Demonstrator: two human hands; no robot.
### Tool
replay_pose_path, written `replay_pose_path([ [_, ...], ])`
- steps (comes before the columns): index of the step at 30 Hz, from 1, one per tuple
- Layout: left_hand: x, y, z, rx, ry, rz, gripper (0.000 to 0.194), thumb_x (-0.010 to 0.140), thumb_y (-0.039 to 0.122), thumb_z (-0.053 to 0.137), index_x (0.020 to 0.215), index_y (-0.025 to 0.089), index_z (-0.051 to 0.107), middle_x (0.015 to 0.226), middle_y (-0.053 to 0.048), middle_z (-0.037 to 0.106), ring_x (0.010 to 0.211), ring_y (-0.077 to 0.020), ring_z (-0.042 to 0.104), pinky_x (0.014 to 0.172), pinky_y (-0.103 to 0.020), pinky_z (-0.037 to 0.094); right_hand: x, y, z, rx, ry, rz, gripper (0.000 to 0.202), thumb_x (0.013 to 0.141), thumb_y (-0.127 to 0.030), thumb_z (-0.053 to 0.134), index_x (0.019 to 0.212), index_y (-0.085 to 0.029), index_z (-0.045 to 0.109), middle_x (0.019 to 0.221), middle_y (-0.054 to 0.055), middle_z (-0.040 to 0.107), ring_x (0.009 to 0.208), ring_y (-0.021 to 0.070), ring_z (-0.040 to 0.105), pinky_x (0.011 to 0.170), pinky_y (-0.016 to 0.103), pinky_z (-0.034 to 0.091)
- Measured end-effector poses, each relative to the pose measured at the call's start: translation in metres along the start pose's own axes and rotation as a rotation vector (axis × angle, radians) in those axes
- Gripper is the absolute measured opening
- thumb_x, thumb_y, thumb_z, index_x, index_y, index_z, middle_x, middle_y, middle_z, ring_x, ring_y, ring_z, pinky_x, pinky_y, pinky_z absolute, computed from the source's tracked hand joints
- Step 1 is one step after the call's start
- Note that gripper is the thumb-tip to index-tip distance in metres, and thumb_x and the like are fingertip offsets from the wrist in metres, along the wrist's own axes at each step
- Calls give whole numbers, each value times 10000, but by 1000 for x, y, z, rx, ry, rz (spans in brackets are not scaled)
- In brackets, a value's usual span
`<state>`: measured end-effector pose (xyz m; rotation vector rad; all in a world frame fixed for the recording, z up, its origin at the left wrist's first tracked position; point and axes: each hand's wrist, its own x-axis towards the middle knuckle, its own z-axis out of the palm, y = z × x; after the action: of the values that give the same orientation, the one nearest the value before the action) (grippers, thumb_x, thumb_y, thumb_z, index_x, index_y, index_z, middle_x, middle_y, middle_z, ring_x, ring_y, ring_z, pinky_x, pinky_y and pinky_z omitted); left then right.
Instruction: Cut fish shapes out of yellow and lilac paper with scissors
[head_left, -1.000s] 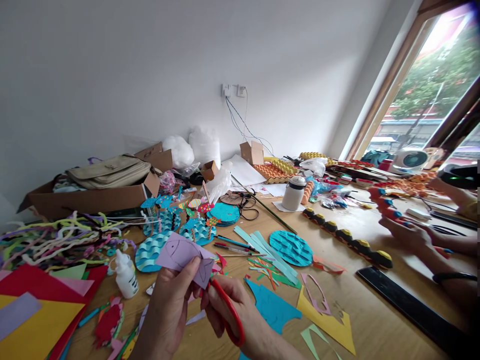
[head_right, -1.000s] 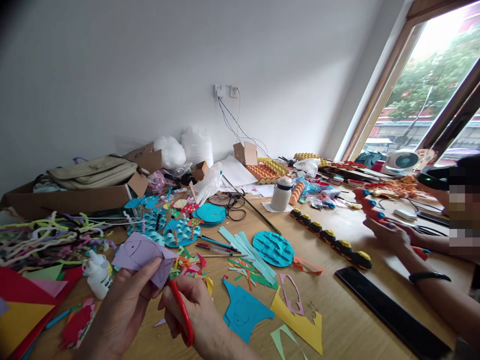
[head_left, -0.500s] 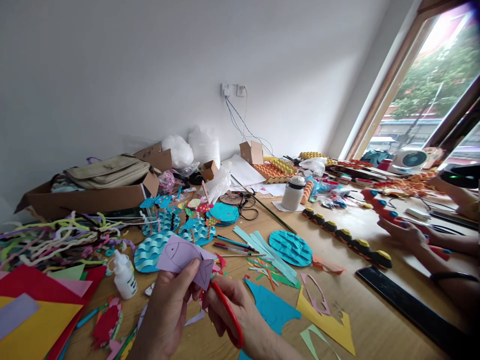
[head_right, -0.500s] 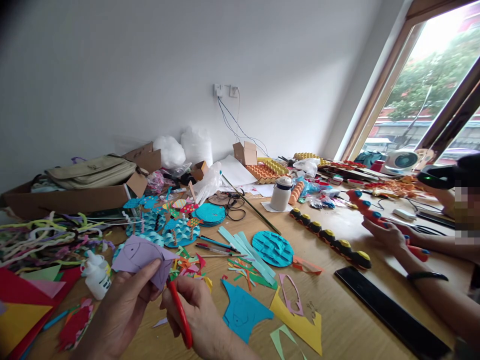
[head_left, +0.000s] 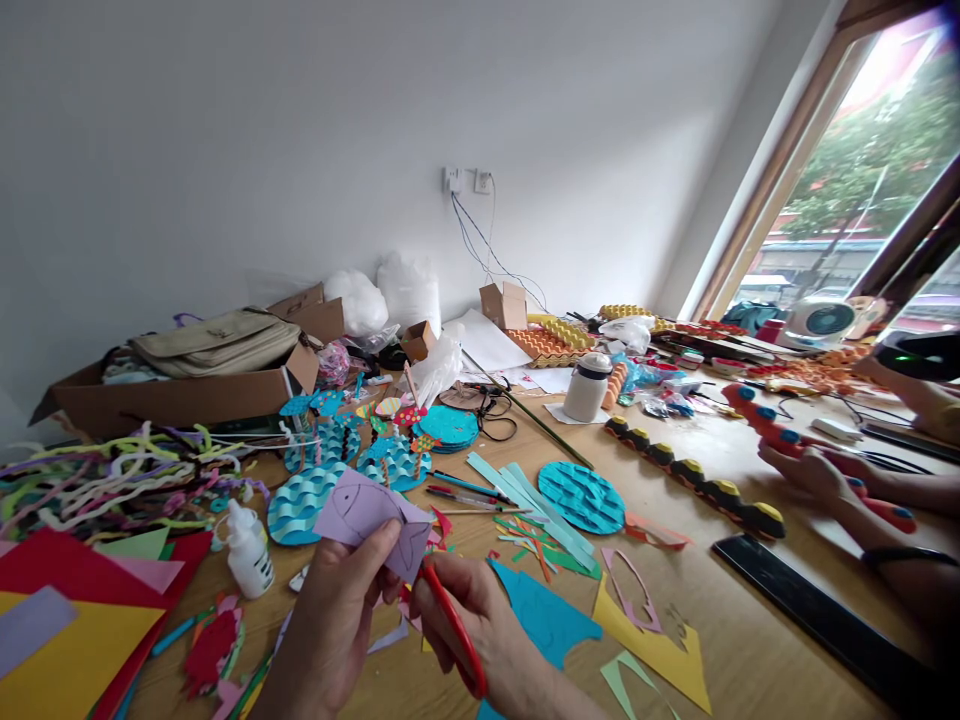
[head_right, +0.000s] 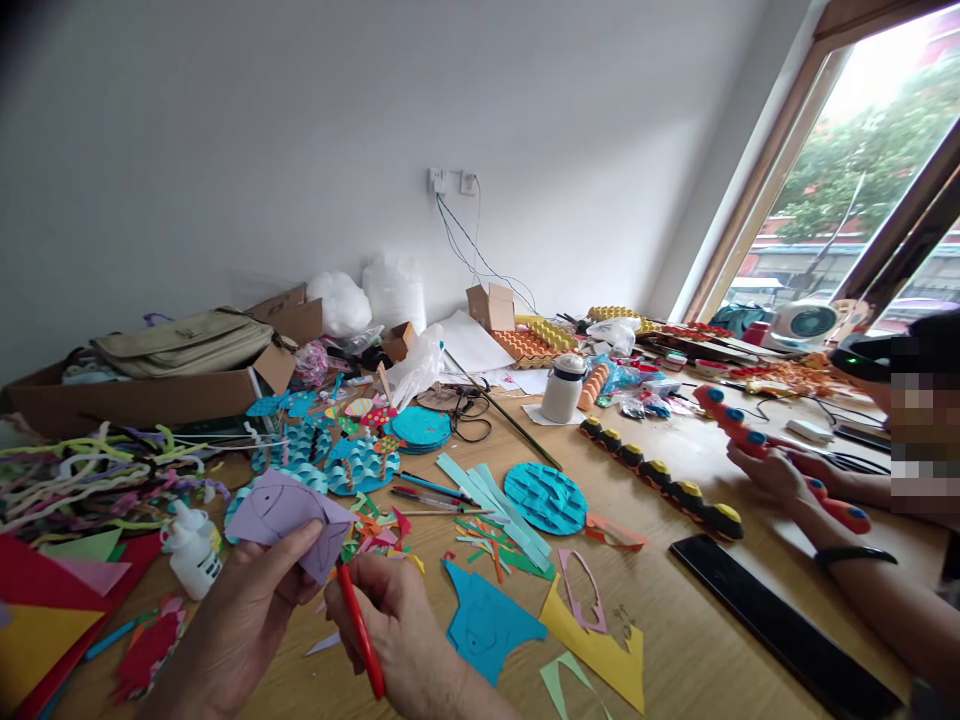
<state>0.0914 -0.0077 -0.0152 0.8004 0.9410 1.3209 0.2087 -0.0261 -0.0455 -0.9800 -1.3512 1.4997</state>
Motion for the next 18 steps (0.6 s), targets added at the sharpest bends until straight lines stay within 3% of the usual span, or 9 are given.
replay_pose_path([
  [7, 0, -2, -4, 33, -6, -27, 228, 595, 317, 734, 550, 170, 566, 456, 54, 533, 400, -73, 427, 411, -187, 372, 1, 4, -1, -40, 12, 10, 285, 772, -382, 509, 593, -168, 454, 425, -76, 359, 347, 39, 316, 340, 144, 276],
  [18, -2, 3, -1, 36, -3, -44, 214, 559, 301, 737, 624, 181, 571, 493, 51, 548, 425, -82, 435, 404, -194, 357, 0, 8, -4, -36, -19, -40, 277, 803, -312, 447, 569, -167, 423, 483, -56, 393, 371, 35, 337, 357, 137, 271],
])
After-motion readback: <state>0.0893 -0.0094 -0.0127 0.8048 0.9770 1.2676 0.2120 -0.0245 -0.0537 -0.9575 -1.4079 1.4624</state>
